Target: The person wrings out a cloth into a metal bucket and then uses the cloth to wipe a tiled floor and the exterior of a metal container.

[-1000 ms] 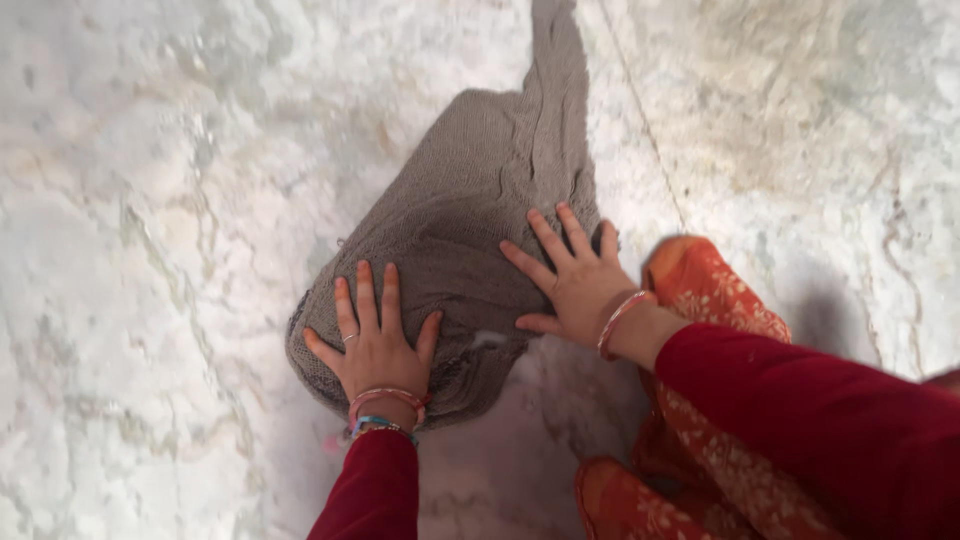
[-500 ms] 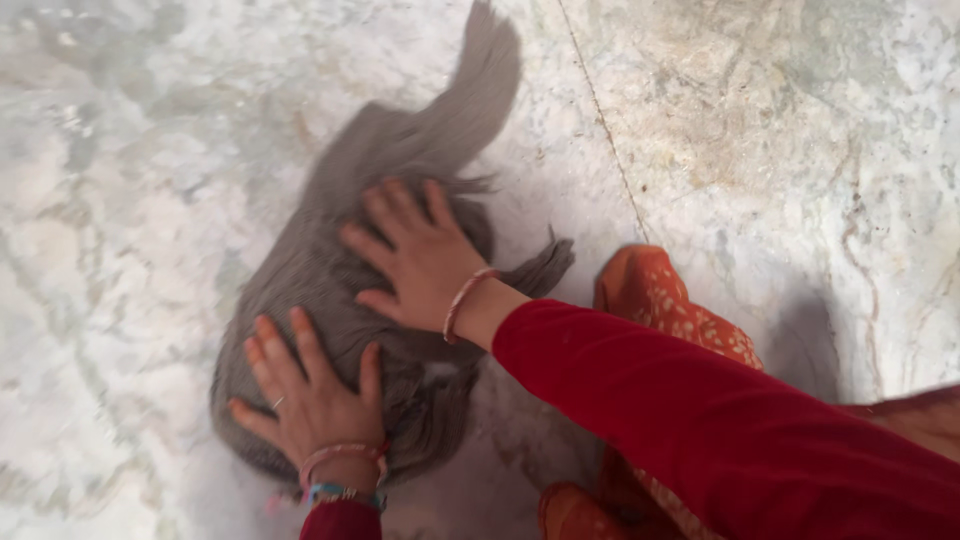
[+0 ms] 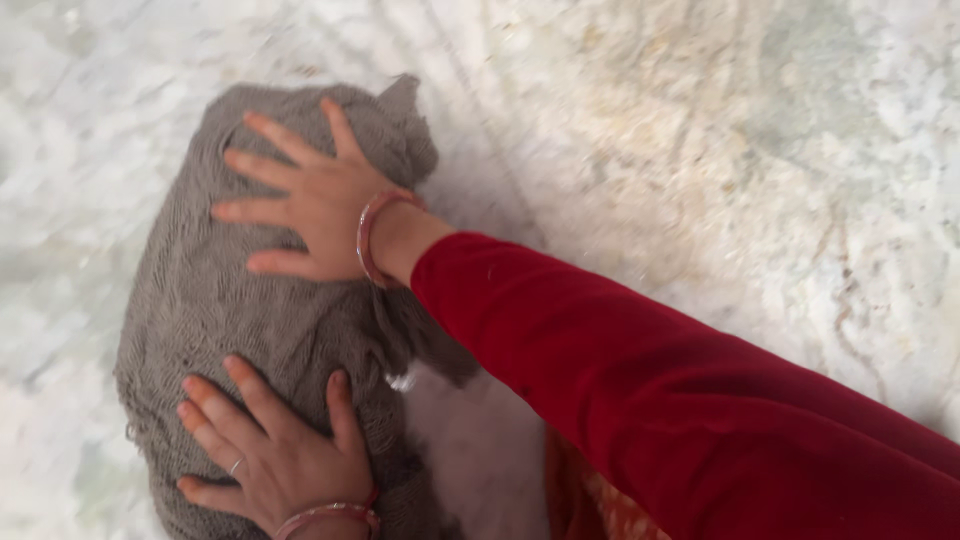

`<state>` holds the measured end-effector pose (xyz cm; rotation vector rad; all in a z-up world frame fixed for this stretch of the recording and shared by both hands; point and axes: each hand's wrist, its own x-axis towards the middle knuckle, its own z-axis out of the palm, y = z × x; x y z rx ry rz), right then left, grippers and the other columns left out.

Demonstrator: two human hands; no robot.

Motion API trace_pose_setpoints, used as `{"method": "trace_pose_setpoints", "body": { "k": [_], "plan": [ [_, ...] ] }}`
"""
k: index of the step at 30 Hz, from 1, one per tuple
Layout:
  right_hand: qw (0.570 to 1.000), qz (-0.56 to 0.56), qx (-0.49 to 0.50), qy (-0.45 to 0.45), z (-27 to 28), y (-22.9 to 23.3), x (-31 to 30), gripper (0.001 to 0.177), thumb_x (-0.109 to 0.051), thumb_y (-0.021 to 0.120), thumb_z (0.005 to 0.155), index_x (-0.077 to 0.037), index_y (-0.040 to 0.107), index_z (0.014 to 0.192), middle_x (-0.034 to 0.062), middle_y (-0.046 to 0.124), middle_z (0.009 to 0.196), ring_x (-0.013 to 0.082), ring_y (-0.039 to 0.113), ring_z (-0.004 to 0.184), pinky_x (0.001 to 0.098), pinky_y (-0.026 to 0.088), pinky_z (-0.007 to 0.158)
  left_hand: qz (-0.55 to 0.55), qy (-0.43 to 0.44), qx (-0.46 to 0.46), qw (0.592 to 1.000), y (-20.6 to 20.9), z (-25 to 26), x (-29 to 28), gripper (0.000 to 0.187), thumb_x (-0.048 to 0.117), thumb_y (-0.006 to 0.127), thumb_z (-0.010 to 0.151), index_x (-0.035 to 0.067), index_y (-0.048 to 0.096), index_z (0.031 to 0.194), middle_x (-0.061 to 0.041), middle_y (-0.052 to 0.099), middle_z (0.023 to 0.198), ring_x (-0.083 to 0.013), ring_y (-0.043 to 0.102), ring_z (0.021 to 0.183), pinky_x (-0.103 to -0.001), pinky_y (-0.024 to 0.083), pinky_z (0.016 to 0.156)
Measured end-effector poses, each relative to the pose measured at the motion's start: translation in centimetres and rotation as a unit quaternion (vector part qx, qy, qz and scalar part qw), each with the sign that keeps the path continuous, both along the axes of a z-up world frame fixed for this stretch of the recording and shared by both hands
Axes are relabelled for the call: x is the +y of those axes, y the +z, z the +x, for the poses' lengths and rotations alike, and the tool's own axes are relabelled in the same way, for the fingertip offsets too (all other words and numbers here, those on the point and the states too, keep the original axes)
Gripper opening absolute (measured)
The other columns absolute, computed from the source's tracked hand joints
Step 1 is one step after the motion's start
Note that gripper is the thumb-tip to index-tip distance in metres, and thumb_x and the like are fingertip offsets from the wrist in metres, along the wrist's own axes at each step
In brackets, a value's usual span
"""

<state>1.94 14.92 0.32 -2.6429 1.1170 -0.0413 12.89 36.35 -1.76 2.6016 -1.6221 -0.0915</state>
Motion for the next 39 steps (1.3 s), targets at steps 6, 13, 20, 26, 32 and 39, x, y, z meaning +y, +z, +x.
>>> {"method": "trace_pose_setpoints", "body": {
  "k": [6, 13, 20, 26, 32, 39],
  "plan": [
    [0.995, -0.023, 0.01, -0.098, -7.7, -1.0, -6.1, 0.062, -0.073, 0.042, 0.094, -0.048, 0.043, 0.15, -0.0009, 0.027, 0.166, 0.0281, 0.007, 0.155, 0.0731, 0.002, 0.119, -0.016, -0.062, 0.022, 0.998, 0.7, -7.5, -7.3, 0.091, 0.062, 0.052, 0.092, 0.007, 0.031, 0.161, -0.023, 0.019, 0.169, -0.036, 0.014, 0.158, -0.078, 0.009, 0.111],
    [0.968, -0.063, -0.01, -0.242, -22.0, -2.0, -7.9, 0.059, -0.068, 0.047, 0.097, -0.043, 0.046, 0.151, 0.0016, 0.032, 0.165, 0.0274, 0.016, 0.155, 0.0711, 0.006, 0.119, -0.014, -0.179, 0.032, 0.983, 0.5, -16.3, -13.6, 0.092, 0.065, 0.052, 0.089, 0.011, 0.029, 0.159, -0.019, 0.016, 0.168, -0.0313, 0.01, 0.156, -0.076, 0.007, 0.111],
    [0.9, -0.068, 0.016, -0.43, -34.7, -2.0, 0.0, 0.059, -0.064, 0.046, 0.097, -0.041, 0.045, 0.151, 0.0027, 0.035, 0.164, 0.0278, 0.02, 0.154, 0.069, 0.008, 0.119, 0.0, -0.349, 0.031, 0.937, -0.3, -24.8, -15.2, 0.085, 0.068, 0.038, 0.092, 0.018, 0.025, 0.159, -0.013, 0.01, 0.168, -0.0273, 0.007, 0.154, -0.073, 0.007, 0.113],
    [0.845, -0.082, 0.022, -0.528, -38.3, -2.2, 12.8, 0.058, -0.056, 0.046, 0.1, -0.032, 0.046, 0.153, 0.0069, 0.038, 0.164, 0.031, 0.023, 0.154, 0.0649, 0.014, 0.119, 0.049, -0.468, 0.021, 0.882, -0.5, -27.5, -10.1, 0.085, 0.071, 0.035, 0.09, 0.024, 0.022, 0.159, -0.009, 0.01, 0.168, -0.0251, 0.006, 0.154, -0.072, 0.008, 0.113],
    [0.778, -0.085, 0.068, -0.619, -32.9, -2.7, 24.2, 0.059, -0.05, 0.045, 0.102, -0.027, 0.042, 0.157, 0.0101, 0.039, 0.164, 0.0317, 0.026, 0.154, 0.0632, 0.017, 0.12, 0.072, -0.529, 0.045, 0.844, -0.3, -24.5, -4.0, 0.082, 0.071, 0.037, 0.091, 0.027, 0.023, 0.158, -0.005, 0.011, 0.168, -0.0242, 0.009, 0.154, -0.073, 0.007, 0.114],
    [0.765, -0.046, 0.087, -0.637, -22.2, -2.3, 26.6, 0.065, -0.049, 0.045, 0.099, -0.023, 0.035, 0.158, 0.0123, 0.033, 0.164, 0.0349, 0.019, 0.154, 0.0646, 0.013, 0.119, 0.046, -0.463, 0.047, 0.884, -0.8, -16.8, 0.0, 0.079, 0.06, 0.046, 0.092, 0.026, 0.027, 0.16, -0.008, 0.013, 0.17, -0.026, 0.01, 0.156, -0.075, 0.008, 0.113]
  ]
}}
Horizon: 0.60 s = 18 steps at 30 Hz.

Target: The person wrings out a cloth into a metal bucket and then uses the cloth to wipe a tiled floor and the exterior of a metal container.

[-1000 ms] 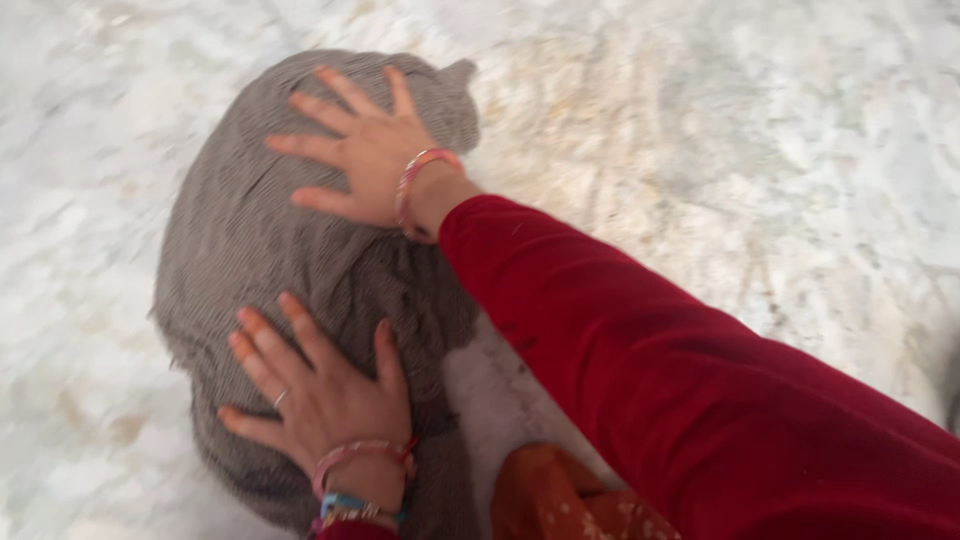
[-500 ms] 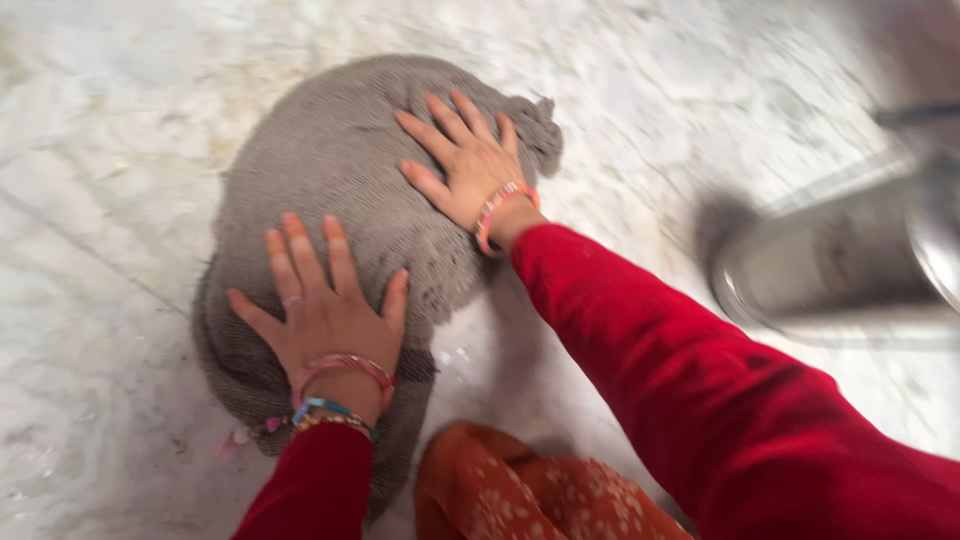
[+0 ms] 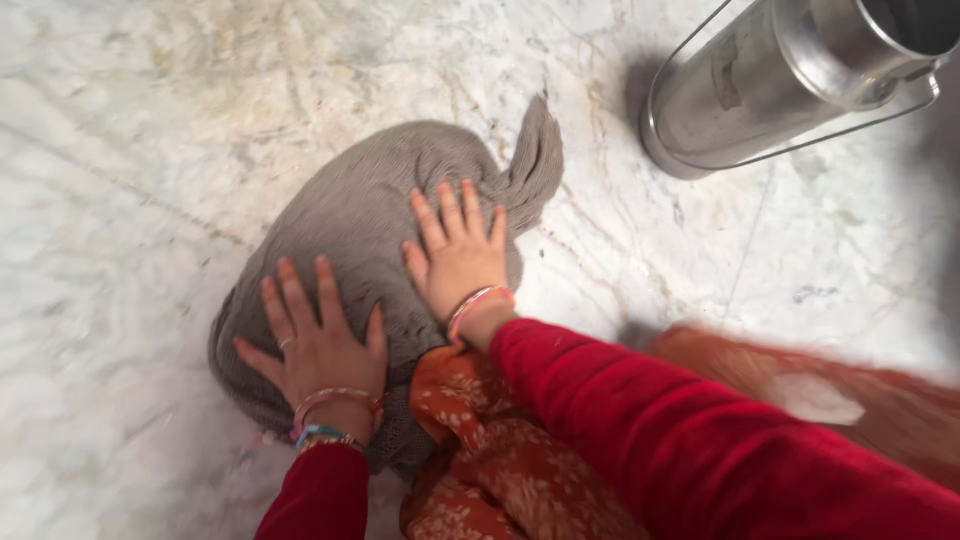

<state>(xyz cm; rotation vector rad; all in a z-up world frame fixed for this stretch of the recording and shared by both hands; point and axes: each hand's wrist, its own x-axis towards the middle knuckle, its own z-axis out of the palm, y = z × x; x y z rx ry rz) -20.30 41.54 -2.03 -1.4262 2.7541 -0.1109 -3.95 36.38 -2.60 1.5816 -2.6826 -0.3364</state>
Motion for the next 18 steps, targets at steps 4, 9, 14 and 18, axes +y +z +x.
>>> {"method": "trace_pose_setpoints", "body": {
  "k": [4, 9, 14, 18],
  "plan": [
    [0.993, 0.038, -0.042, 0.107, 3.4, 0.3, 0.9, 0.065, -0.05, 0.041, 0.1, -0.022, 0.031, 0.158, 0.0119, 0.026, 0.164, 0.0352, 0.014, 0.153, 0.0643, 0.011, 0.117, -0.012, 0.074, -0.006, 0.997, -0.3, 4.1, 3.4, 0.078, 0.055, 0.049, 0.095, 0.024, 0.027, 0.162, -0.009, 0.013, 0.172, -0.0274, 0.01, 0.158, -0.075, 0.009, 0.114],
    [0.959, 0.055, -0.074, 0.267, 1.6, 1.1, 3.5, 0.06, -0.052, 0.04, 0.103, -0.029, 0.032, 0.158, 0.0039, 0.027, 0.166, 0.0304, 0.015, 0.156, 0.0631, 0.014, 0.122, -0.02, 0.141, -0.068, 0.987, -0.8, 3.5, 7.7, 0.078, 0.052, 0.05, 0.096, 0.023, 0.023, 0.163, -0.011, 0.011, 0.172, -0.0283, 0.008, 0.158, -0.076, 0.01, 0.112],
    [0.95, 0.038, -0.052, 0.307, -4.0, 0.9, 5.5, 0.058, -0.054, 0.04, 0.102, -0.034, 0.033, 0.157, 0.0006, 0.026, 0.166, 0.0262, 0.018, 0.154, 0.0629, 0.018, 0.121, -0.012, 0.136, -0.067, 0.988, -0.6, -0.9, 10.3, 0.078, 0.052, 0.048, 0.098, 0.02, 0.022, 0.164, -0.012, 0.008, 0.173, -0.029, 0.007, 0.158, -0.076, 0.01, 0.112],
    [0.954, 0.053, -0.038, 0.293, -8.8, 1.0, 6.4, 0.056, -0.049, 0.042, 0.104, -0.035, 0.03, 0.156, -0.0001, 0.024, 0.166, 0.0257, 0.017, 0.154, 0.0593, 0.019, 0.12, 0.005, 0.102, -0.077, 0.992, -0.3, -6.5, 10.6, 0.078, 0.05, 0.049, 0.096, 0.022, 0.019, 0.163, -0.011, 0.004, 0.172, -0.0267, 0.003, 0.157, -0.074, 0.008, 0.113]
  ]
}}
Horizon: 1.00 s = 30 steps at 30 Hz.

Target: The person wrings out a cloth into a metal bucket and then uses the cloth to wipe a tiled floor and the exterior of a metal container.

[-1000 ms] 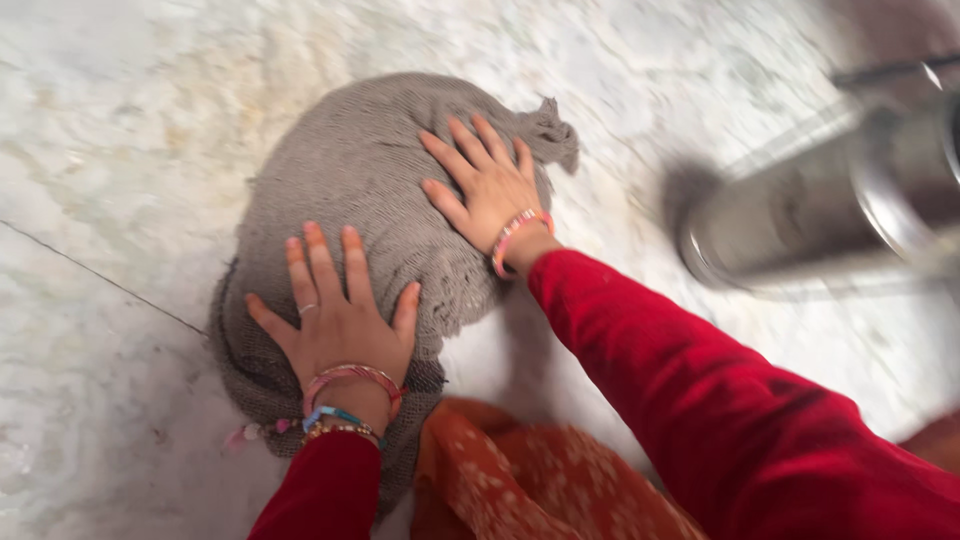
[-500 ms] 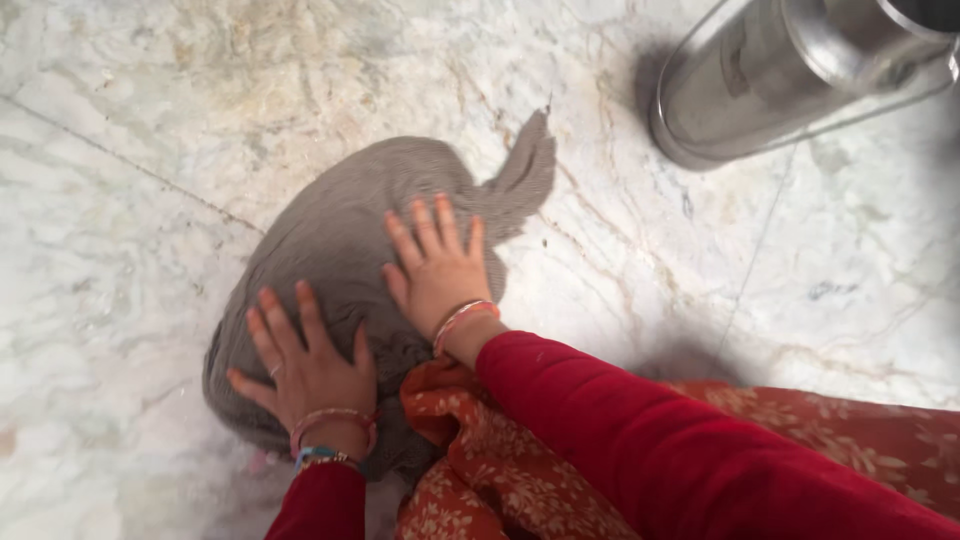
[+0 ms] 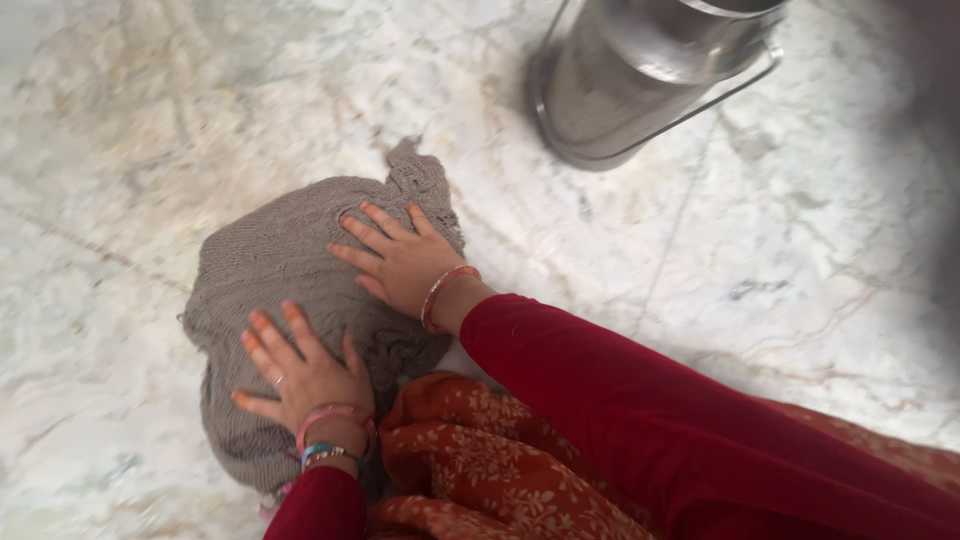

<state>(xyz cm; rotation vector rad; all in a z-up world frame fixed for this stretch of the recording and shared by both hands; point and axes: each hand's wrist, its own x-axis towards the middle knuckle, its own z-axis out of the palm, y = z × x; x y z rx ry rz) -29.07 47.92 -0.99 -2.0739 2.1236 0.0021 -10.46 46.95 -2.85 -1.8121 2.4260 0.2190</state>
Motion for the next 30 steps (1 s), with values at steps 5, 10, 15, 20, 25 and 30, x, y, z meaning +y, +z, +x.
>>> {"method": "trace_pose_setpoints", "body": {
  "k": [5, 10, 15, 20, 25, 30],
  "plan": [
    [0.992, 0.121, 0.016, -0.038, -3.6, 5.3, 2.1, 0.058, -0.024, 0.059, 0.091, -0.016, 0.047, 0.147, 0.0127, 0.026, 0.166, 0.0308, 0.022, 0.152, 0.0501, 0.024, 0.12, 0.101, -0.198, -0.065, 0.973, 1.4, -6.4, -0.7, 0.079, 0.051, 0.05, 0.096, 0.024, 0.013, 0.16, -0.004, -0.009, 0.171, -0.0204, -0.008, 0.155, -0.07, 0.004, 0.116],
    [0.991, -0.136, -0.006, -0.005, -8.0, 12.1, 6.5, 0.036, -0.018, 0.056, 0.095, -0.001, 0.063, 0.125, 0.0193, 0.042, 0.158, 0.0344, 0.034, 0.152, 0.0515, 0.03, 0.123, 0.157, -0.363, -0.184, 0.9, 5.0, -12.1, -5.4, 0.066, 0.051, 0.058, 0.093, 0.021, 0.045, 0.151, -0.006, 0.036, 0.161, -0.0258, 0.032, 0.149, -0.047, 0.035, 0.12],
    [0.94, -0.312, 0.1, -0.096, -14.2, 15.9, 9.4, 0.045, -0.016, 0.055, 0.094, -0.001, 0.057, 0.137, 0.0183, 0.041, 0.159, 0.0339, 0.034, 0.152, 0.0545, 0.03, 0.122, 0.259, -0.147, 0.211, 0.931, 12.2, -20.3, -5.3, 0.063, 0.055, 0.043, 0.101, 0.015, 0.062, 0.147, -0.013, 0.07, 0.139, -0.0296, 0.065, 0.127, -0.038, 0.05, 0.107],
    [0.917, -0.344, 0.123, -0.161, -18.2, 16.7, 10.4, 0.056, -0.014, 0.055, 0.092, 0.0, 0.05, 0.147, 0.0226, 0.041, 0.157, 0.0363, 0.042, 0.145, 0.0522, 0.033, 0.117, 0.431, -0.033, 0.361, 0.826, 19.8, -28.7, -1.5, 0.088, 0.076, 0.036, 0.086, 0.021, 0.037, 0.155, -0.001, 0.043, 0.153, -0.022, 0.059, 0.126, -0.046, 0.058, 0.085],
    [0.931, -0.261, 0.103, -0.233, -19.5, 16.9, 10.5, 0.041, -0.013, 0.059, 0.089, -0.002, 0.057, 0.128, 0.0155, 0.065, 0.115, 0.0296, 0.065, 0.105, 0.0569, 0.037, 0.112, 0.458, 0.068, 0.282, 0.84, 22.3, -33.4, -1.0, 0.079, 0.071, 0.046, 0.087, 0.017, 0.048, 0.145, -0.014, 0.049, 0.147, -0.0414, 0.068, 0.109, -0.056, 0.058, 0.077],
    [0.943, -0.23, 0.053, -0.235, -19.9, 17.9, 10.0, 0.019, -0.017, 0.067, 0.082, -0.009, 0.063, 0.1, 0.0096, 0.072, 0.085, 0.0283, 0.07, 0.088, 0.0586, 0.035, 0.111, 0.501, 0.128, 0.44, 0.734, 18.5, -34.9, -2.4, 0.051, 0.045, 0.062, 0.092, 0.005, 0.059, 0.123, -0.028, 0.066, 0.122, -0.0449, 0.073, 0.083, -0.057, 0.061, 0.063]
  ]
}}
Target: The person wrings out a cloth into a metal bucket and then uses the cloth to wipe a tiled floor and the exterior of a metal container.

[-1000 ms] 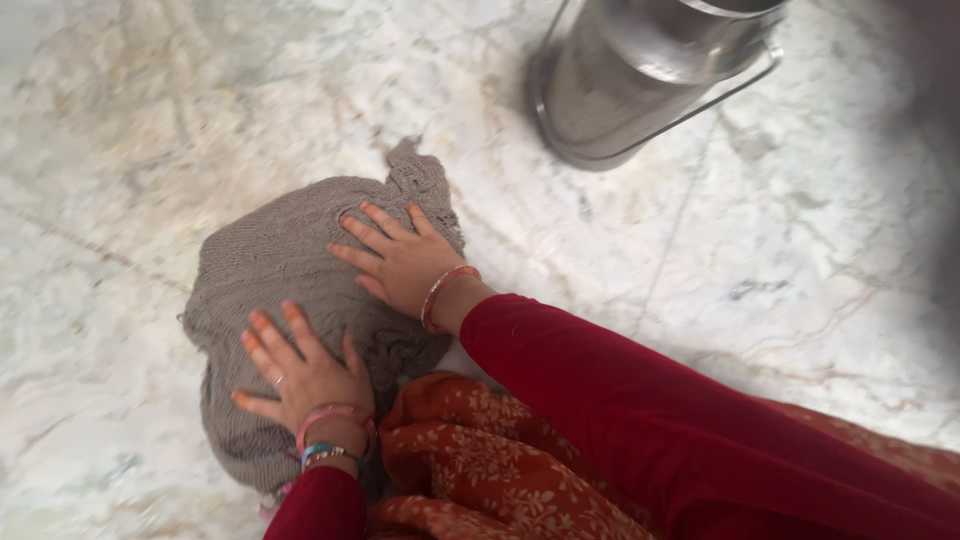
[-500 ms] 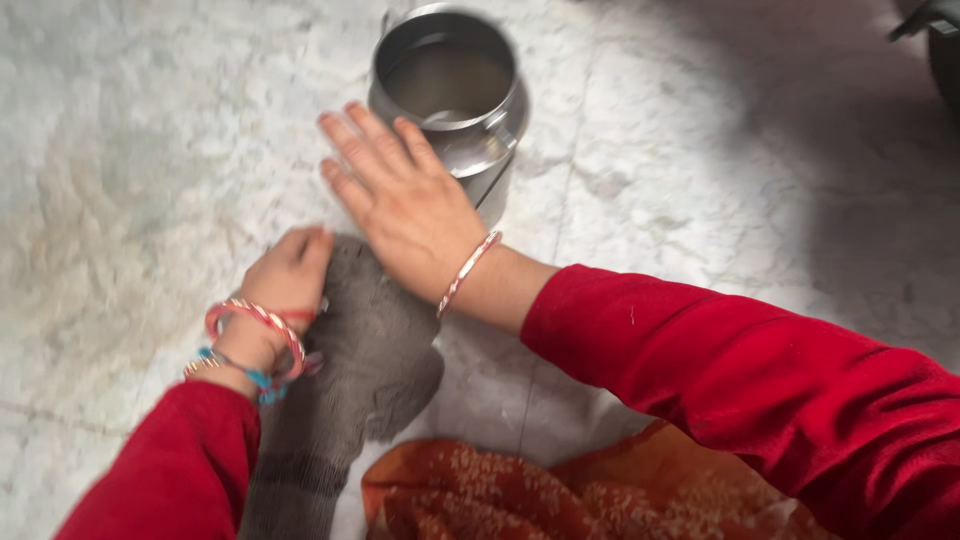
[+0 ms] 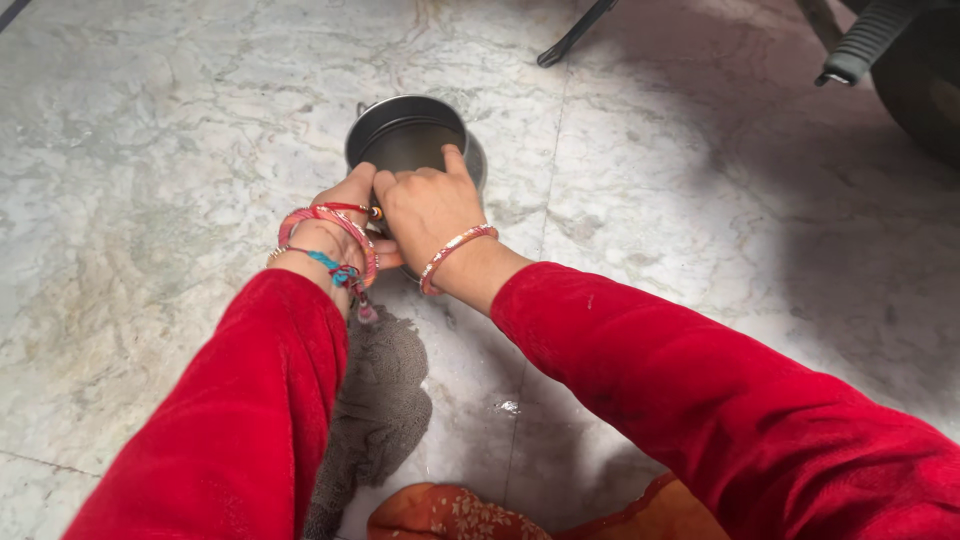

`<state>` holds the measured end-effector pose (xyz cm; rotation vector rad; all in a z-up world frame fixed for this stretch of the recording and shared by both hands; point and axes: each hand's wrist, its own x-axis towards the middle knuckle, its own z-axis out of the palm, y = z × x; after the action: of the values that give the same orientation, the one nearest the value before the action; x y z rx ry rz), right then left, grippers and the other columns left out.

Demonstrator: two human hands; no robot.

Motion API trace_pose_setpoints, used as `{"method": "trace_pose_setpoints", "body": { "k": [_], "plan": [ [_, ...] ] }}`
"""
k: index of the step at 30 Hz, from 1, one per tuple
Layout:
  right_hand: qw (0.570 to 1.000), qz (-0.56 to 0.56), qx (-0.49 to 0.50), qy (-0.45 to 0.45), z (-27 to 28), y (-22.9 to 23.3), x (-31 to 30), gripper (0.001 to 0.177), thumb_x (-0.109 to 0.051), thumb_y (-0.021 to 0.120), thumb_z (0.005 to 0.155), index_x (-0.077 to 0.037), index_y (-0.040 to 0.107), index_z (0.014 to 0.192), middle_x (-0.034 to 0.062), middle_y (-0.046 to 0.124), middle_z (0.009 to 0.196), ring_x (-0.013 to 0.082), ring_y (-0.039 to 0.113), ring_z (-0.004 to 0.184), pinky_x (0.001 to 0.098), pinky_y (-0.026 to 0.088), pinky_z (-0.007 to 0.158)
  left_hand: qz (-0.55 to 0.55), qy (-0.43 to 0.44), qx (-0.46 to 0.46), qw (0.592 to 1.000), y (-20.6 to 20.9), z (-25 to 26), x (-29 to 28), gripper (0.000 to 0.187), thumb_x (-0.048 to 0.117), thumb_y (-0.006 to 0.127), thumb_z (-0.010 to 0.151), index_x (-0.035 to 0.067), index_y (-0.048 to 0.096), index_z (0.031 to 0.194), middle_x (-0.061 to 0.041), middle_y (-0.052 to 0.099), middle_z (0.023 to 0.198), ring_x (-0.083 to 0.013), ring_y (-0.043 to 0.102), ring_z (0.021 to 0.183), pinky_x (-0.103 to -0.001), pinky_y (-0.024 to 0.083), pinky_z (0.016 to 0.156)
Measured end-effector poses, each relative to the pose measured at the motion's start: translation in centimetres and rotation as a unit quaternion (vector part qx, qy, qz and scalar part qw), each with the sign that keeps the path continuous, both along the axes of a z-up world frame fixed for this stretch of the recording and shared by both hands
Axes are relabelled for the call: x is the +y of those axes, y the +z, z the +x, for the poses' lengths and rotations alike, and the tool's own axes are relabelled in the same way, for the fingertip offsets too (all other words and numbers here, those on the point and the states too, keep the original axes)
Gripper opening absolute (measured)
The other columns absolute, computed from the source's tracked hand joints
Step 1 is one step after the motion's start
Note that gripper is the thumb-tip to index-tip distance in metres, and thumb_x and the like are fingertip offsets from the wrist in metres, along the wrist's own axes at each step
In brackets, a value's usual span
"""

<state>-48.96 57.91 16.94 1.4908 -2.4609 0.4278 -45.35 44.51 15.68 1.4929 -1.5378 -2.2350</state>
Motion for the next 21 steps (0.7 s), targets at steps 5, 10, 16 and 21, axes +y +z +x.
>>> {"method": "trace_pose_setpoints", "body": {
  "k": [5, 10, 16, 21],
  "plan": [
    [0.995, -0.034, 0.075, 0.065, 1.1, 0.5, -0.5, 0.018, -0.023, 0.071, 0.081, -0.011, 0.065, 0.092, 0.0072, 0.072, 0.082, 0.0274, 0.068, 0.087, 0.06, 0.029, 0.115, 0.039, 0.105, 0.073, 0.991, -0.8, 2.4, -0.3, 0.039, 0.036, 0.062, 0.088, 0.008, 0.063, 0.114, -0.013, 0.068, 0.101, -0.0306, 0.072, 0.072, -0.054, 0.066, 0.056],
    [0.977, -0.077, 0.138, 0.145, 3.0, 1.9, -4.0, 0.013, -0.018, 0.066, 0.087, -0.013, 0.066, 0.098, 0.0025, 0.069, 0.083, 0.0257, 0.066, 0.095, 0.059, 0.025, 0.12, -0.033, 0.141, 0.119, 0.982, 2.1, 7.7, -2.9, 0.042, 0.041, 0.064, 0.09, 0.003, 0.064, 0.108, -0.015, 0.068, 0.093, -0.0266, 0.067, 0.065, -0.043, 0.067, 0.06],
    [0.958, -0.163, 0.126, 0.2, 9.0, 1.9, -10.7, 0.016, -0.023, 0.065, 0.082, -0.016, 0.067, 0.096, 0.0007, 0.07, 0.085, 0.0251, 0.065, 0.099, 0.0756, 0.022, 0.108, -0.016, 0.244, 0.155, 0.957, 2.4, 15.4, -8.3, 0.035, 0.039, 0.067, 0.087, 0.011, 0.064, 0.107, -0.008, 0.067, 0.092, -0.0216, 0.067, 0.066, -0.036, 0.059, 0.054],
    [0.959, -0.057, 0.167, 0.222, 15.1, 0.0, -15.9, 0.015, -0.025, 0.062, 0.087, -0.02, 0.07, 0.098, -0.0023, 0.072, 0.084, 0.0214, 0.065, 0.102, 0.0815, 0.021, 0.106, -0.023, 0.308, 0.136, 0.941, -0.7, 22.5, -12.3, 0.03, 0.033, 0.065, 0.088, 0.01, 0.065, 0.108, -0.008, 0.064, 0.098, -0.0224, 0.063, 0.073, -0.035, 0.057, 0.055]
  ]
}}
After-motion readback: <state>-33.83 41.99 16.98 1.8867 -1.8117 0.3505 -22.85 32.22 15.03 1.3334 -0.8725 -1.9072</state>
